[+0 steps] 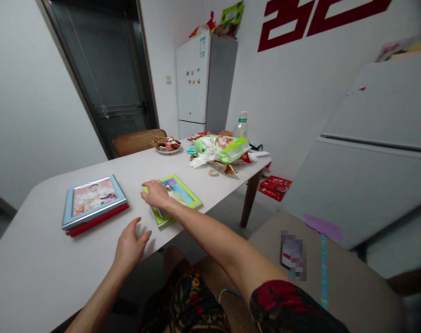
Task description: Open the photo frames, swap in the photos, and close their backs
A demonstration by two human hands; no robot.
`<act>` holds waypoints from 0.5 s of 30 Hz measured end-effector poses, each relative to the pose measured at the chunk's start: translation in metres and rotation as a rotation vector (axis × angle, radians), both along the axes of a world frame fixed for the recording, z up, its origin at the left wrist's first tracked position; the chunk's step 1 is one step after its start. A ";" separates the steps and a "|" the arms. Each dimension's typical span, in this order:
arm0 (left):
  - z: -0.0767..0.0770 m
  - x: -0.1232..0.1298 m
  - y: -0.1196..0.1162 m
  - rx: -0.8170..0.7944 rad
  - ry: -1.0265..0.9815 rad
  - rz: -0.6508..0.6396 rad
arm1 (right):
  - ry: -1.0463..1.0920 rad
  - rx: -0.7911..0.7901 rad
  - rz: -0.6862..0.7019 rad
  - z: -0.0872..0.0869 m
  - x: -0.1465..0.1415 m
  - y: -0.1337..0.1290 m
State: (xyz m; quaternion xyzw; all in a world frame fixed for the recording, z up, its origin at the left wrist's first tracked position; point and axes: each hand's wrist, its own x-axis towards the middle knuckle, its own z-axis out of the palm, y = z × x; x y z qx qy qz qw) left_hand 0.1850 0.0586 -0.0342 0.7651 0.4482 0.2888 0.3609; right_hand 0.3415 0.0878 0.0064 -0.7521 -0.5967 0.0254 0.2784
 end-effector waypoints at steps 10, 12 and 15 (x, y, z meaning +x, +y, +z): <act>-0.012 -0.069 0.047 -0.316 -0.609 0.408 | -0.271 0.080 0.328 -0.006 -0.102 0.041; -0.010 -0.075 0.047 -0.382 -0.737 0.430 | -0.301 0.089 0.360 -0.006 -0.107 0.036; -0.001 -0.079 0.039 -0.429 -0.933 0.413 | -0.326 0.103 0.406 -0.006 -0.115 0.016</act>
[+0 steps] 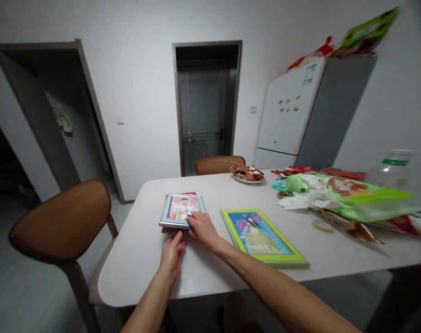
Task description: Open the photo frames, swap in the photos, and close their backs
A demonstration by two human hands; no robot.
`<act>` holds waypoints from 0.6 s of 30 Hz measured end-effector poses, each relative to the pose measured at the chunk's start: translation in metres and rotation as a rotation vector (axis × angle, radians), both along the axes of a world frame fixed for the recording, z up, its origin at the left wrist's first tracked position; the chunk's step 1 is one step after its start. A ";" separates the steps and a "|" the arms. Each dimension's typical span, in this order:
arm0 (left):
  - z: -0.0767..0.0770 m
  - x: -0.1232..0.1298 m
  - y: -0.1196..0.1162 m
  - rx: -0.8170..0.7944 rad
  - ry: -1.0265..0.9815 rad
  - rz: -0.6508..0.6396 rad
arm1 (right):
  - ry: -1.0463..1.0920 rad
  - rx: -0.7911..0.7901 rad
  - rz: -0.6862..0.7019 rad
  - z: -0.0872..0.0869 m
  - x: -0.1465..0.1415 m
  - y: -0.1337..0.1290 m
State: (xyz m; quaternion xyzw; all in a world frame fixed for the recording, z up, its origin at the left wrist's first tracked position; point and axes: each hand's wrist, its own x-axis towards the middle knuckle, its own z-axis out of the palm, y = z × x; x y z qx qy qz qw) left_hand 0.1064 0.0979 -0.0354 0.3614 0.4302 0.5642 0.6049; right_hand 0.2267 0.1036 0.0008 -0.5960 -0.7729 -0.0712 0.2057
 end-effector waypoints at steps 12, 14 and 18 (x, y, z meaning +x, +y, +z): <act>0.034 -0.009 -0.061 0.310 0.106 0.190 | 1.046 -0.189 0.179 0.012 -0.020 -0.070; 0.041 -0.014 -0.076 0.450 0.335 0.155 | 1.351 -0.310 0.168 0.026 -0.020 -0.076; 0.047 -0.024 -0.103 0.920 0.782 0.069 | 1.726 -0.493 0.231 0.042 -0.015 -0.096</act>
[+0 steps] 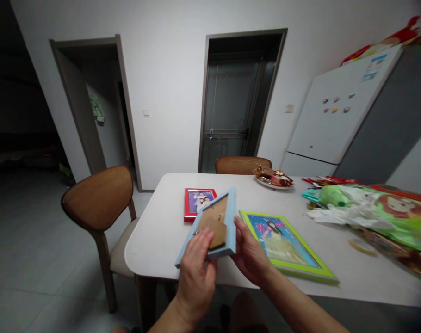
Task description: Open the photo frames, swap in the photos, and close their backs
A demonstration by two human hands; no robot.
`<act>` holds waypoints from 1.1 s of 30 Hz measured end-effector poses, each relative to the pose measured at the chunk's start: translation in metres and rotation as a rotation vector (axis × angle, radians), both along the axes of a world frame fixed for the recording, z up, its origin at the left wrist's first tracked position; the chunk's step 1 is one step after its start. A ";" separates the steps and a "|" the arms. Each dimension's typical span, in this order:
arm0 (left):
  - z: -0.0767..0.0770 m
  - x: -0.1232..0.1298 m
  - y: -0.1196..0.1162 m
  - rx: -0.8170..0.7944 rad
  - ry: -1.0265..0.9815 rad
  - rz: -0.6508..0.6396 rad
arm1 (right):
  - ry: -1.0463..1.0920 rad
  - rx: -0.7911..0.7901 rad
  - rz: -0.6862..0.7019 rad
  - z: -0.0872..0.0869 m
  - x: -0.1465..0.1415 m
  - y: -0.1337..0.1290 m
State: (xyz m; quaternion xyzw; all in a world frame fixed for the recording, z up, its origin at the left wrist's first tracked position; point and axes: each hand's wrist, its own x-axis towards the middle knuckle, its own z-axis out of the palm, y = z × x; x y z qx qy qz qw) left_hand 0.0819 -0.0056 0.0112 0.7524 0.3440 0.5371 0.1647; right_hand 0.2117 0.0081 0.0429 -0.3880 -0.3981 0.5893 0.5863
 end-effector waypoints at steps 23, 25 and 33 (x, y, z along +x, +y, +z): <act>-0.059 0.000 -0.032 0.196 0.717 -0.015 | -1.327 0.109 -0.158 -0.073 0.051 -0.003; -0.054 -0.010 -0.033 0.103 0.728 0.017 | -1.355 0.241 -0.179 -0.071 0.050 -0.006; -0.047 -0.039 -0.028 -0.150 0.677 0.058 | -1.431 0.423 0.087 -0.065 0.039 0.011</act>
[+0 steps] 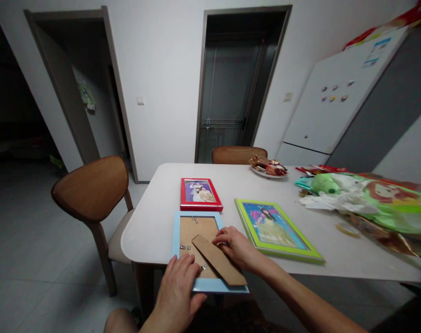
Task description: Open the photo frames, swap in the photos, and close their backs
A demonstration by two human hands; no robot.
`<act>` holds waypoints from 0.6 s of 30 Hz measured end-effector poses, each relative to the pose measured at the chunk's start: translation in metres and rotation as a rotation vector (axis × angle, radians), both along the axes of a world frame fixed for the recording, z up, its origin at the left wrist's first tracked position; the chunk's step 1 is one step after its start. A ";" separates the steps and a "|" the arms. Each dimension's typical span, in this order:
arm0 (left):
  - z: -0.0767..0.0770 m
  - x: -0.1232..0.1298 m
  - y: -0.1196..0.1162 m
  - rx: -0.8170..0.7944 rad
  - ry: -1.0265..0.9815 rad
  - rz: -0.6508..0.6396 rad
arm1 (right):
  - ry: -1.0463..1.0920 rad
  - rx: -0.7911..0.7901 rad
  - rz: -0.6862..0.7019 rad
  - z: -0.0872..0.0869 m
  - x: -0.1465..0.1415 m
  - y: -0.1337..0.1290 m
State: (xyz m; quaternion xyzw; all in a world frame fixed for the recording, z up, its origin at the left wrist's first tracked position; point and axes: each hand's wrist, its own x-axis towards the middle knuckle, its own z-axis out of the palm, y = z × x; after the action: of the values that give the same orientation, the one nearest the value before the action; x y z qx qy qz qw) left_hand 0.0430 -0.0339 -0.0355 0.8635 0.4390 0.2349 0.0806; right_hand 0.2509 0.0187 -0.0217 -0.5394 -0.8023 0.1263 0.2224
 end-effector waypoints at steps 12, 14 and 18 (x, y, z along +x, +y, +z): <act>0.001 -0.004 0.005 -0.071 0.004 -0.019 | -0.111 -0.021 0.115 0.004 0.008 0.016; 0.003 -0.004 0.005 -0.088 0.007 -0.017 | -0.119 0.011 0.100 0.001 0.007 0.016; 0.003 -0.004 0.005 -0.095 0.004 -0.008 | -0.130 0.084 0.096 -0.004 0.004 0.014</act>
State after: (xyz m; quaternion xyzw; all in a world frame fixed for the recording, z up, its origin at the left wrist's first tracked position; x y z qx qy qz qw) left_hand 0.0389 -0.0294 -0.0322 0.8608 0.4466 0.2116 0.1216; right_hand 0.2550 0.0326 -0.0261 -0.4975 -0.8446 0.0678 0.1860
